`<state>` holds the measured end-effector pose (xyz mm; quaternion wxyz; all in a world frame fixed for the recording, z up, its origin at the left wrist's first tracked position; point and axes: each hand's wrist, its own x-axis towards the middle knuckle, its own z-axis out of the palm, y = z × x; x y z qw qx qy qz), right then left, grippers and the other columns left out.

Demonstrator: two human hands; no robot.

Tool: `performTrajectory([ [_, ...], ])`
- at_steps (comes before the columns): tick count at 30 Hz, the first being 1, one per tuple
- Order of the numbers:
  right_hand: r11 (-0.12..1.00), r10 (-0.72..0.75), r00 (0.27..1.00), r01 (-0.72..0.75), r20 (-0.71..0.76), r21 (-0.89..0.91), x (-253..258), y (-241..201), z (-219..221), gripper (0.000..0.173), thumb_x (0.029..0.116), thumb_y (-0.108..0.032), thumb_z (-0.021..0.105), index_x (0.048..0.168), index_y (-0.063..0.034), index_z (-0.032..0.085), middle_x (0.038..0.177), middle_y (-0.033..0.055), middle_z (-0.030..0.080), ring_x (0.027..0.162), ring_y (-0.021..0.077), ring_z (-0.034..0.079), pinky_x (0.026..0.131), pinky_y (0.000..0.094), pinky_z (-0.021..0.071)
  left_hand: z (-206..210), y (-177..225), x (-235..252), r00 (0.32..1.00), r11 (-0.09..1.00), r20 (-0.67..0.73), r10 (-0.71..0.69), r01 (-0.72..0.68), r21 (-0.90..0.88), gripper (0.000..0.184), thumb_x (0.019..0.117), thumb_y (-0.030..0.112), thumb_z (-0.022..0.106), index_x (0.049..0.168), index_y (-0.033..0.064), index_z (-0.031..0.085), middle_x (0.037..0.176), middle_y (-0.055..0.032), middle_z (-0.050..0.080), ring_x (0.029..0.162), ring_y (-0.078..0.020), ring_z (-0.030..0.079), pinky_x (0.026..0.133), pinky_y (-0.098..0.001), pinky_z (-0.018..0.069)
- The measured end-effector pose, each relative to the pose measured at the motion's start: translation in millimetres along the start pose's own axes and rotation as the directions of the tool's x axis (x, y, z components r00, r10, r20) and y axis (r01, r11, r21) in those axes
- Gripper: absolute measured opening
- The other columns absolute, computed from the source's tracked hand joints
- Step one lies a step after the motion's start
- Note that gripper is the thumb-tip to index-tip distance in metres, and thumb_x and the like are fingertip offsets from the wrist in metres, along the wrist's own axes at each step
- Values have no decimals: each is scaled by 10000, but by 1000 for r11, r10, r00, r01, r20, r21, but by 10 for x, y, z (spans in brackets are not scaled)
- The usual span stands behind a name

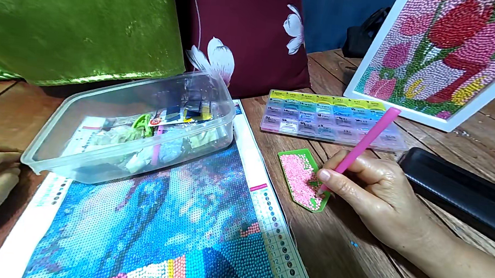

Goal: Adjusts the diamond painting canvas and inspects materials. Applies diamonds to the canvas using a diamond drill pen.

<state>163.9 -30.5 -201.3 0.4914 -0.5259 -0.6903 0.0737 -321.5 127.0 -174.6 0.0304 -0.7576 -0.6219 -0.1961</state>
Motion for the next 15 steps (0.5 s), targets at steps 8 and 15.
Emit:
performTrajectory([
  [8, 998, 39, 999, -40, 8, 49, 4, -13, -8, 187, 975, -181, 558, 811, -141, 638, 653, -120, 540, 572, -85, 504, 510, 61, 403, 46, -87, 11, 999, 999, -22, 37, -37, 18, 227, 985, -79, 514, 1119, -201, 650, 1223, -370, 613, 1186, -452, 600, 1040, -557, 451],
  [15, 991, 74, 997, -74, 8, 109, -4, 22, -24, 164, 983, -218, 572, 855, -181, 667, 699, -144, 599, 588, -78, 534, 521, 81, 431, 156, -570, 120, 985, 985, -76, 153, -146, 93, 285, 962, 110, 505, 1066, -41, 723, 1197, -246, 646, 1115, -450, 608, 947, -659, 454],
])
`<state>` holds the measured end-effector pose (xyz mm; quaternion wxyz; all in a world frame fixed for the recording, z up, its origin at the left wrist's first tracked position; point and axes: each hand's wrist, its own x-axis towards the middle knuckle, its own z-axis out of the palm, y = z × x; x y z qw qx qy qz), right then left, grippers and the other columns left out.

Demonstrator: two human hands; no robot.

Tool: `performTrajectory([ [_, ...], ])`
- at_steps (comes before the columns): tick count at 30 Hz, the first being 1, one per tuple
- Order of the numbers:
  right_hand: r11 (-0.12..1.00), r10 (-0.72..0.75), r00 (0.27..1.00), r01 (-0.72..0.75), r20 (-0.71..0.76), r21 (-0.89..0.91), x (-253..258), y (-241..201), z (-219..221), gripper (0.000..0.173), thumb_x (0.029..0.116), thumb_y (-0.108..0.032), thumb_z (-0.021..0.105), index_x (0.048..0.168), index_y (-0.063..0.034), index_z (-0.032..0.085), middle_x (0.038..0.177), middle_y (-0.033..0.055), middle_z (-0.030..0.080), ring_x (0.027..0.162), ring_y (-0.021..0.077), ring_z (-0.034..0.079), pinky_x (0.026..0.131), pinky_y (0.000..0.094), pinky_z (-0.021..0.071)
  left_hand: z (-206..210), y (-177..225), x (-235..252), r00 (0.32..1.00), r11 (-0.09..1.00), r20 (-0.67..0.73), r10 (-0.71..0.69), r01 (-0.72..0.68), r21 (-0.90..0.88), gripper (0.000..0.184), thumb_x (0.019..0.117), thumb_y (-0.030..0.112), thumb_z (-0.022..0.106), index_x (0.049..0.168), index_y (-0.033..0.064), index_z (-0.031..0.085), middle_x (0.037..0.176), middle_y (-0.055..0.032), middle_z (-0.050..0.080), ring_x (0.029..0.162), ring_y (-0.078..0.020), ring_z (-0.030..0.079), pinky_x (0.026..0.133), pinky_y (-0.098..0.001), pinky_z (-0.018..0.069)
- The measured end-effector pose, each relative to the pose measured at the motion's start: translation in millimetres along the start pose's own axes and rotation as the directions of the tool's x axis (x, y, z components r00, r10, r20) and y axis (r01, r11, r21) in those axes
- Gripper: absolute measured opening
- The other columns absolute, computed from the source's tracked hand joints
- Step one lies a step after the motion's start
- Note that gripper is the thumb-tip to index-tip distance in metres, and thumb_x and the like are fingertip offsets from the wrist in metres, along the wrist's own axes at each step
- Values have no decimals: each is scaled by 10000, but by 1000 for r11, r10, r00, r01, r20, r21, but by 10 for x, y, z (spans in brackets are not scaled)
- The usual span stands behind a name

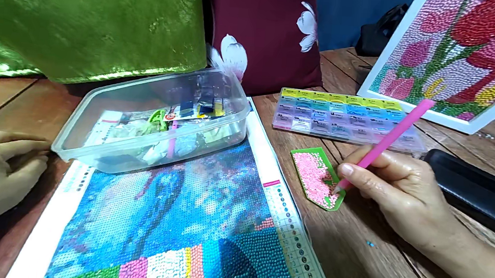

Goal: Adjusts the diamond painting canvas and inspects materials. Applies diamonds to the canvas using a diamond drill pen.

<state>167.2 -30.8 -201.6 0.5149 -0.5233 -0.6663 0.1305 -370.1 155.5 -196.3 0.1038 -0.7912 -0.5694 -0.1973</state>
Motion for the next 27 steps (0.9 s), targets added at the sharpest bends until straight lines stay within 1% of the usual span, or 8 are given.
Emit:
performTrajectory([
  [2, 999, 5, 1000, -5, -2, 53, 21, -24, -3, 159, 982, -176, 560, 862, -182, 664, 718, -147, 614, 600, -75, 544, 540, 78, 448, -17, 25, 6, 996, 998, -58, 65, -66, -18, 298, 947, 142, 505, 1043, -13, 741, 1188, -249, 656, 1117, -499, 587, 933, -712, 414],
  [5, 990, 19, 999, -14, -36, 137, 43, -63, 40, 172, 988, -171, 545, 857, -217, 647, 720, -156, 607, 583, -67, 531, 529, 82, 442, -247, 448, 3, 1000, 998, 2, 17, -17, -58, 214, 977, 1, 533, 1027, -100, 714, 1186, -338, 630, 1137, -579, 556, 960, -752, 383],
  [9, 983, -7, 1000, 12, -28, 182, 51, -256, 171, 179, 994, -188, 543, 853, -227, 646, 719, -150, 624, 589, -55, 564, 530, 88, 473, -311, 626, 7, 1000, 999, -6, 11, -11, -42, 205, 955, -34, 525, 1000, -102, 713, 1159, -355, 635, 1127, -604, 553, 926, -773, 375],
  [11, 981, -47, 999, 46, 1, 188, 54, -358, 266, 164, 998, -204, 555, 867, -222, 651, 720, -154, 616, 593, -61, 551, 529, 83, 455, -342, 697, 16, 1000, 999, 11, -9, 10, -39, 213, 960, -37, 517, 1010, -104, 713, 1178, -354, 636, 1152, -607, 545, 950, -771, 369],
  [15, 984, -103, 992, 91, 69, 155, 89, -513, 496, 153, 989, -193, 560, 854, -181, 630, 682, -145, 565, 567, -80, 504, 504, 69, 411, -363, 747, 26, 1000, 999, 24, -20, 21, -29, 190, 967, -51, 540, 1010, -113, 715, 1170, -361, 636, 1134, -612, 548, 947, -760, 377],
  [19, 986, -158, 983, 151, 98, 74, 105, -528, 696, 177, 972, -201, 562, 820, -152, 638, 655, -136, 541, 556, -98, 485, 495, 62, 402, -356, 732, 29, 999, 999, 36, -27, 28, -26, 201, 974, -33, 536, 1022, -103, 718, 1196, -351, 632, 1153, -598, 543, 966, -753, 368],
  [23, 988, -157, 979, 157, 129, 9, 77, -480, 747, 210, 968, -232, 557, 778, -166, 618, 634, -142, 483, 540, -102, 421, 482, 60, 338, -356, 728, 35, 999, 999, 31, -9, 11, -37, 207, 961, -41, 524, 1010, -113, 711, 1171, -366, 631, 1140, -606, 546, 947, -756, 371],
  [27, 987, -160, 979, 161, 124, -5, 74, -453, 736, 205, 970, -231, 551, 791, -163, 627, 636, -142, 490, 539, -105, 422, 480, 58, 337, -360, 745, 39, 999, 999, 36, -19, 20, -35, 207, 961, -43, 522, 1015, -112, 709, 1177, -364, 627, 1144, -604, 544, 945, -762, 365],
])
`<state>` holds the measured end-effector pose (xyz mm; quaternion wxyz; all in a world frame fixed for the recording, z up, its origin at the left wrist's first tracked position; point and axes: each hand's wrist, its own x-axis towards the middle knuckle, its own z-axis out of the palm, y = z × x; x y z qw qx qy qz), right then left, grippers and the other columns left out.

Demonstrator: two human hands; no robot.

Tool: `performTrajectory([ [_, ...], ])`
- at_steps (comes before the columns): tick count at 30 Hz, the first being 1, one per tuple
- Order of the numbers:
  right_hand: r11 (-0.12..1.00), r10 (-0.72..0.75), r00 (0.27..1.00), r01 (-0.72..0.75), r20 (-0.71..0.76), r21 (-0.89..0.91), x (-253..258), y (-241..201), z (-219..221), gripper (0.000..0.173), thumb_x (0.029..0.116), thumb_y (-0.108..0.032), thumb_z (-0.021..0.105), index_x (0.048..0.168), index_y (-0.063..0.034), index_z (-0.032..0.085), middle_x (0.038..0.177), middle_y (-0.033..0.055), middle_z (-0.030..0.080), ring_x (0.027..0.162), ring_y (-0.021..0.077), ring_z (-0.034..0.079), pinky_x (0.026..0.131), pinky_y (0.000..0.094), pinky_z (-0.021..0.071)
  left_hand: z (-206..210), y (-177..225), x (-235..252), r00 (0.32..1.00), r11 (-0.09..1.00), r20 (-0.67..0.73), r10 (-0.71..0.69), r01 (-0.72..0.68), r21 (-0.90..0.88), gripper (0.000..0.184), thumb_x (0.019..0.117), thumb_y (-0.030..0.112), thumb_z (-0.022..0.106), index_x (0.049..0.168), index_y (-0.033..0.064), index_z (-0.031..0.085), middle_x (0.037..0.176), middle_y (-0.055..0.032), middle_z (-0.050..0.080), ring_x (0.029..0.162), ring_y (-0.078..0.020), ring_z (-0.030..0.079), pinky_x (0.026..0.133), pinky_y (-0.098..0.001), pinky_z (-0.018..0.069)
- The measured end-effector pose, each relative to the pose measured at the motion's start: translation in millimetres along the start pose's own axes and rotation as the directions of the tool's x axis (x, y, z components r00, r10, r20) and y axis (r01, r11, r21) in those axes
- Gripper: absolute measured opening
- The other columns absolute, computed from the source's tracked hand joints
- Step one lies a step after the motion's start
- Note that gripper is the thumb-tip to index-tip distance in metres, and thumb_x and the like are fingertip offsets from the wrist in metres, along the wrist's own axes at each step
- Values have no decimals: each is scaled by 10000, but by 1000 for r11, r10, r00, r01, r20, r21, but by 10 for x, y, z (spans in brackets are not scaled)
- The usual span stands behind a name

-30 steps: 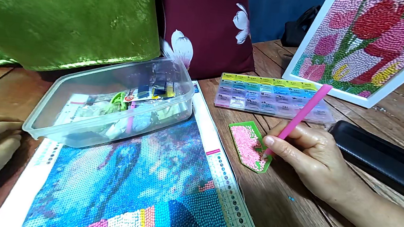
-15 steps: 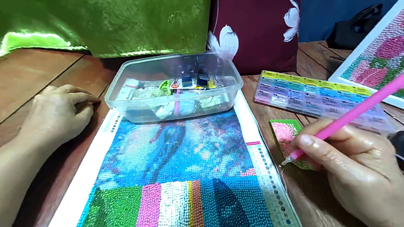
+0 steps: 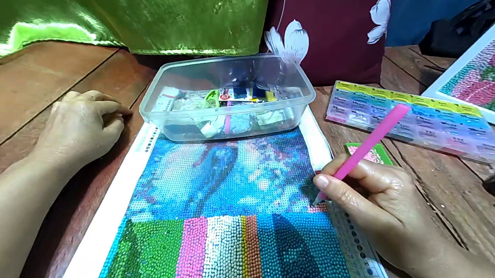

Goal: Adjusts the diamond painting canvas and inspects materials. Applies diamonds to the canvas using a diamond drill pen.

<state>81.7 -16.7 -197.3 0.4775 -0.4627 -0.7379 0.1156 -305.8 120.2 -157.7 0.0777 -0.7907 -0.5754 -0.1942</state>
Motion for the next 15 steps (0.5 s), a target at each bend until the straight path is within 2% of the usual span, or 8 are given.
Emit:
performTrajectory([
  [15, 998, 4, 1000, -5, -3, -58, -5, -1, 11, 235, 963, -245, 555, 758, -160, 630, 627, -145, 470, 542, -109, 407, 484, 62, 322, -11, 13, -3, 1000, 1000, 7, -5, 5, 13, 201, 964, -58, 522, 1027, -116, 704, 1186, -366, 625, 1154, -602, 540, 953, -750, 364],
])
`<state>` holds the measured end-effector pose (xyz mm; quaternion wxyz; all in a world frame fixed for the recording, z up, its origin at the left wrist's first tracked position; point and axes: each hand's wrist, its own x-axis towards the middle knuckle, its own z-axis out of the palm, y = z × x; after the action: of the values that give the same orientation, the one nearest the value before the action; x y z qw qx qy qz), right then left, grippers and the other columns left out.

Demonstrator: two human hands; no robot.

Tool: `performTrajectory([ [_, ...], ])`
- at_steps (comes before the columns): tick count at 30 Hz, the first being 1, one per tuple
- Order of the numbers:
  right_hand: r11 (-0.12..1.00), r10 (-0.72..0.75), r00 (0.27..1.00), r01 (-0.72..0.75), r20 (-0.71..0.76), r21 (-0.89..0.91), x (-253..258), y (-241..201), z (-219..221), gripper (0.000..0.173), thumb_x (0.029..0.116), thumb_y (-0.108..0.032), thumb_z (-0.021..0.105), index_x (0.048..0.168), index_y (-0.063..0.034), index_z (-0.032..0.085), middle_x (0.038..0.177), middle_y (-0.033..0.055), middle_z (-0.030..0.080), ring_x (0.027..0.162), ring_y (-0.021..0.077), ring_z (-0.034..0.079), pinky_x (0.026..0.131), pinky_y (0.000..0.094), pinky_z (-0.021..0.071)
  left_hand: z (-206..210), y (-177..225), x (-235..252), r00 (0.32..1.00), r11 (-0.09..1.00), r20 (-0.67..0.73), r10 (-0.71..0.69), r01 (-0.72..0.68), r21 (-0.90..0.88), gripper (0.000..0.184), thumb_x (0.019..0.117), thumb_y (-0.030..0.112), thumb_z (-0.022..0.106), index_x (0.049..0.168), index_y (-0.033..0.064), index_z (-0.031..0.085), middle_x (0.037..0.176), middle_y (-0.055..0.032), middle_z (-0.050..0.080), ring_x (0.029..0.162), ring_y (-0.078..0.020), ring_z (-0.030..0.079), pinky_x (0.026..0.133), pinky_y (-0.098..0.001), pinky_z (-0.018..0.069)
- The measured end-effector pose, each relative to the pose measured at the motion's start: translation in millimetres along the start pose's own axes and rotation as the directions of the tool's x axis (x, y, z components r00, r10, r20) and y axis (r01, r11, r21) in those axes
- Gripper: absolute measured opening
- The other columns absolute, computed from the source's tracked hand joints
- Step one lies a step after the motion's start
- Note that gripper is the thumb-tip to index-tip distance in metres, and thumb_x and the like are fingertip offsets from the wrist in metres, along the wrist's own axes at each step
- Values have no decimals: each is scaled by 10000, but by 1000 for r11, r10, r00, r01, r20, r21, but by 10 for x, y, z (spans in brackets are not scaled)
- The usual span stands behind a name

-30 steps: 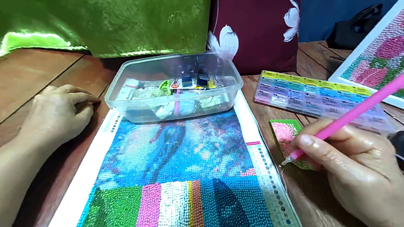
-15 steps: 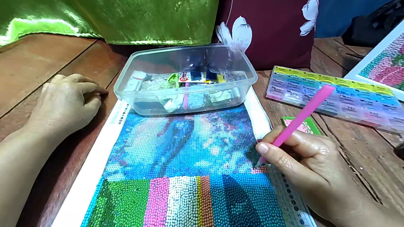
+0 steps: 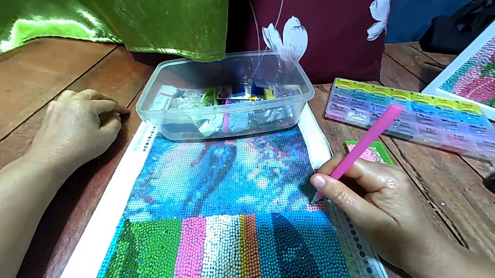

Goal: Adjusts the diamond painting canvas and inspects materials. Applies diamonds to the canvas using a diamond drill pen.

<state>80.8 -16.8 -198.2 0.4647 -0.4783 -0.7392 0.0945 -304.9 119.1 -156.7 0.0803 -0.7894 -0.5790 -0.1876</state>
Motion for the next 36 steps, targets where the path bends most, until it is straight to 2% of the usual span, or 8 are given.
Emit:
performTrajectory([
  [14, 999, -23, 1000, 24, 20, -48, -8, -3, -5, 235, 966, -258, 549, 777, -165, 651, 635, -152, 477, 560, -110, 415, 497, 70, 333, 14, -12, 4, 1000, 1000, -7, 4, -4, -3, 207, 971, -39, 518, 1015, -112, 707, 1182, -365, 625, 1155, -608, 537, 948, -766, 359],
  [23, 981, -149, 988, 153, 38, -116, -34, 19, 14, 242, 968, -275, 547, 786, -148, 644, 652, -128, 489, 567, -90, 425, 495, 83, 336, 6, 11, 4, 1000, 1000, 0, -8, 8, -2, 209, 975, -43, 518, 1021, -115, 708, 1198, -359, 627, 1166, -604, 534, 954, -760, 360],
  [26, 996, -77, 997, 78, 24, -31, -22, 26, -11, 230, 971, -281, 568, 798, -159, 656, 659, -137, 515, 575, -99, 448, 505, 72, 361, 9, -2, 7, 1000, 1000, 0, -3, 3, 0, 204, 975, -43, 523, 1012, -105, 713, 1196, -349, 631, 1155, -595, 539, 946, -757, 364],
  [28, 992, -7, 1000, 6, 2, 128, 9, 21, -82, 189, 987, -231, 575, 840, -143, 654, 681, -126, 558, 572, -89, 485, 504, 71, 399, 12, 9, 5, 1000, 1000, 1, -5, 5, -5, 204, 975, -45, 521, 1009, -105, 713, 1195, -350, 630, 1152, -596, 541, 945, -758, 364],
  [31, 948, 117, 992, -97, -49, 304, 83, 6, -258, 139, 1000, -177, 573, 885, -177, 650, 705, -138, 601, 580, -67, 537, 524, 87, 453, 24, -6, 6, 1000, 1000, -14, 2, -2, -14, 209, 962, -50, 517, 1003, -101, 716, 1191, -345, 636, 1144, -589, 551, 946, -752, 372],
  [33, 929, 171, 983, -135, -74, 345, 112, 55, -412, 152, 1015, -184, 557, 907, -207, 661, 743, -140, 636, 599, -47, 565, 536, 105, 477, 34, -37, 11, 1000, 1000, -16, 5, -5, -17, 207, 957, -53, 526, 1014, -92, 720, 1195, -333, 638, 1143, -580, 555, 946, -748, 378],
  [36, 945, 181, 975, -136, -130, 299, 66, 192, -605, 150, 1011, -178, 547, 903, -217, 644, 740, -142, 635, 575, -45, 550, 515, 105, 461, 72, -101, 13, 999, 999, -21, 30, -30, -31, 186, 958, -68, 550, 1020, -101, 722, 1189, -334, 639, 1133, -579, 557, 939, -746, 386],
])
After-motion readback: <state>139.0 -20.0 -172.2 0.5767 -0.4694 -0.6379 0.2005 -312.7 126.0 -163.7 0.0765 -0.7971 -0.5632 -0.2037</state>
